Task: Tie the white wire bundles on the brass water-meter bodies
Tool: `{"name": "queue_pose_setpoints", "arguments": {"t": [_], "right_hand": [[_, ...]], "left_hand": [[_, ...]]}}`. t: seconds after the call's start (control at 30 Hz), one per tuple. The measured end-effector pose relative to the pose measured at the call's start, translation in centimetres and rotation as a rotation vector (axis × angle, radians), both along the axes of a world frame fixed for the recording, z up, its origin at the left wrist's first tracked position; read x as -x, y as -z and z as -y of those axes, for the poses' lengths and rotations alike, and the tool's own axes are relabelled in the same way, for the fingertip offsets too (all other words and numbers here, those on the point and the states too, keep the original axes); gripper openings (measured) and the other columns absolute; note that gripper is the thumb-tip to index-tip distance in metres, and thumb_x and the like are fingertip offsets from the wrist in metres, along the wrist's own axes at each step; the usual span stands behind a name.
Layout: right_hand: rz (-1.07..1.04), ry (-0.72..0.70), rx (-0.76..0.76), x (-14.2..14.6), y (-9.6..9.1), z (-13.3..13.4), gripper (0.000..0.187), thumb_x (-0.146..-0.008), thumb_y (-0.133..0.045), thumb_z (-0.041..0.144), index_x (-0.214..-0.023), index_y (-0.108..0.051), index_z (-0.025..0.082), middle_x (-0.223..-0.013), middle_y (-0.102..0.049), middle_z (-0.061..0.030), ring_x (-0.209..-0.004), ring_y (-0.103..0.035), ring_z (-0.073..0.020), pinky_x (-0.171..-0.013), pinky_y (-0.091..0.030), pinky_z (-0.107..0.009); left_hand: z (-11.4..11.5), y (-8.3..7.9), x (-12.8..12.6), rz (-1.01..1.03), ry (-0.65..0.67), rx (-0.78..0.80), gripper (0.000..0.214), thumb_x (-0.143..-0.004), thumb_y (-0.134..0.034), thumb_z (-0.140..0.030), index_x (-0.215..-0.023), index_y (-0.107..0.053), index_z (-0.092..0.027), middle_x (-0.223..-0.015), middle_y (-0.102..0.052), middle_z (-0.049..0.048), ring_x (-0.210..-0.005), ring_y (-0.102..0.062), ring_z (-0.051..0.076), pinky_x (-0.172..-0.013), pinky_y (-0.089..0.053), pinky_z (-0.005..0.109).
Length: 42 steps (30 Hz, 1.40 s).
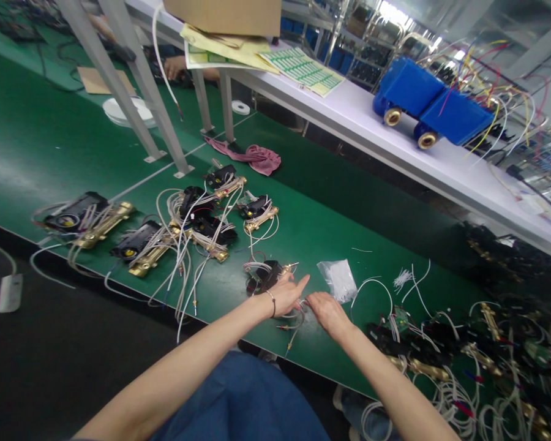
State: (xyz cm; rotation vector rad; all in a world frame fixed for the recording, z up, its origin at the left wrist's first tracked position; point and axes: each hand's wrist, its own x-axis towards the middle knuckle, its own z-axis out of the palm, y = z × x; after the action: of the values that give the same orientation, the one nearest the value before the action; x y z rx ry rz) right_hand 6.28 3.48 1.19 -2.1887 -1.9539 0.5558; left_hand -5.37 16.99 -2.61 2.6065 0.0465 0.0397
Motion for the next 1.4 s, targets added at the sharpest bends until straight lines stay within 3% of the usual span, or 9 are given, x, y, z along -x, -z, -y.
{"name": "queue_pose_setpoints", "arguments": {"t": [0.1,0.2,0.43,0.67,0.83,0.93,1.0,1.2,1.4], "right_hand": [[-0.333,0.268,0.096,0.6,0.9,-0.5,0.028,-0.088,-0.034,0.026,-0.071,-0.053,0.014,-0.062,-0.056,-0.0037,-0.056,-0.052,-0.0132,-0.058,-0.04,-0.025],[-0.504,0.36,0.178,1.4,1.1,-0.4,0.034,-0.089,-0.027,0.026,-0.072,-0.054,0.013,-0.052,-0.054,0.0002,-0.04,-0.046,-0.0095,-0.045,-0.035,-0.02],[0.025,0.074,0.007,0.8,-0.7,0.8,0.022,-0.084,-0.046,0.036,-0.082,-0.054,0.015,-0.079,-0.061,-0.0099,-0.076,-0.056,-0.0195,-0.068,-0.04,-0.028],[-0.355,0.429,0.138,1.4,1.5,-0.5,0.049,-0.092,-0.018,0.031,-0.062,-0.054,0.015,-0.041,-0.049,0.0006,-0.037,-0.046,-0.0112,-0.045,-0.036,-0.021],[-0.082,0.241,-0.136,0.8,1.5,1.3,0.031,-0.089,-0.037,0.034,-0.107,-0.051,0.014,-0.086,-0.062,-0.0092,-0.076,-0.058,-0.0183,-0.067,-0.043,-0.028],[0.025,0.077,-0.162,0.2,1.5,2.0,0.026,-0.09,-0.035,0.029,-0.1,-0.055,0.015,-0.089,-0.061,-0.011,-0.085,-0.057,-0.0197,-0.074,-0.042,-0.03],[-0.011,0.116,-0.122,0.2,1.6,1.9,0.026,-0.09,-0.035,0.028,-0.087,-0.057,0.016,-0.081,-0.061,-0.0094,-0.079,-0.056,-0.0186,-0.072,-0.042,-0.029],[-0.906,0.741,0.013,1.2,2.4,0.6,0.028,-0.083,-0.045,0.033,-0.063,-0.052,0.015,-0.052,-0.051,0.0004,-0.044,-0.043,-0.0084,-0.043,-0.03,-0.02],[-1.337,0.774,0.046,1.6,3.0,0.6,0.033,-0.072,-0.058,0.045,-0.076,-0.058,0.013,-0.059,-0.057,-0.001,-0.04,-0.041,-0.0045,-0.036,-0.023,-0.016]], "left_hand": [[0.1,-0.4,0.0,0.004,0.001,-0.028,0.071,-0.075,-0.049,-0.017,-0.131,-0.011,0.003,-0.074,-0.066,0.0077,-0.083,-0.058,0.023,-0.096,-0.022,0.042],[0.2,-0.7,0.0,-0.006,0.007,-0.04,0.072,-0.073,-0.05,-0.016,-0.131,-0.011,0.002,-0.074,-0.066,0.0076,-0.081,-0.058,0.023,-0.095,-0.022,0.042],[0.3,-0.5,0.0,0.019,0.001,-0.004,0.07,-0.076,-0.048,-0.02,-0.132,-0.011,0.0,-0.076,-0.065,0.0083,-0.079,-0.058,0.024,-0.094,-0.023,0.043],[0.6,-0.3,0.1,0.016,0.028,-0.018,0.071,-0.075,-0.047,-0.016,-0.131,-0.008,0.001,-0.073,-0.065,0.0067,-0.079,-0.057,0.023,-0.094,-0.023,0.042],[0.5,0.0,0.0,0.041,0.001,0.022,0.069,-0.077,-0.047,-0.021,-0.131,-0.009,0.0,-0.076,-0.066,0.0073,-0.084,-0.057,0.024,-0.095,-0.02,0.044],[0.5,0.3,0.0,0.056,0.013,0.046,0.07,-0.078,-0.046,-0.02,-0.132,-0.007,-0.002,-0.076,-0.066,0.0064,-0.084,-0.057,0.023,-0.095,-0.019,0.044],[0.7,0.4,-0.1,0.067,0.018,0.053,0.071,-0.077,-0.046,-0.019,-0.132,-0.005,-0.003,-0.076,-0.066,0.0053,-0.083,-0.057,0.022,-0.095,-0.019,0.044],[1.0,0.3,-0.3,0.058,-0.01,0.0,0.068,-0.077,-0.045,-0.019,-0.132,-0.009,-0.001,-0.074,-0.064,0.0056,-0.079,-0.057,0.022,-0.094,-0.021,0.044],[0.5,0.1,-0.4,0.083,-0.016,0.035,0.071,-0.074,-0.043,-0.012,-0.133,-0.004,-0.004,-0.076,-0.065,0.004,-0.082,-0.056,0.02,-0.095,-0.022,0.043]]}}
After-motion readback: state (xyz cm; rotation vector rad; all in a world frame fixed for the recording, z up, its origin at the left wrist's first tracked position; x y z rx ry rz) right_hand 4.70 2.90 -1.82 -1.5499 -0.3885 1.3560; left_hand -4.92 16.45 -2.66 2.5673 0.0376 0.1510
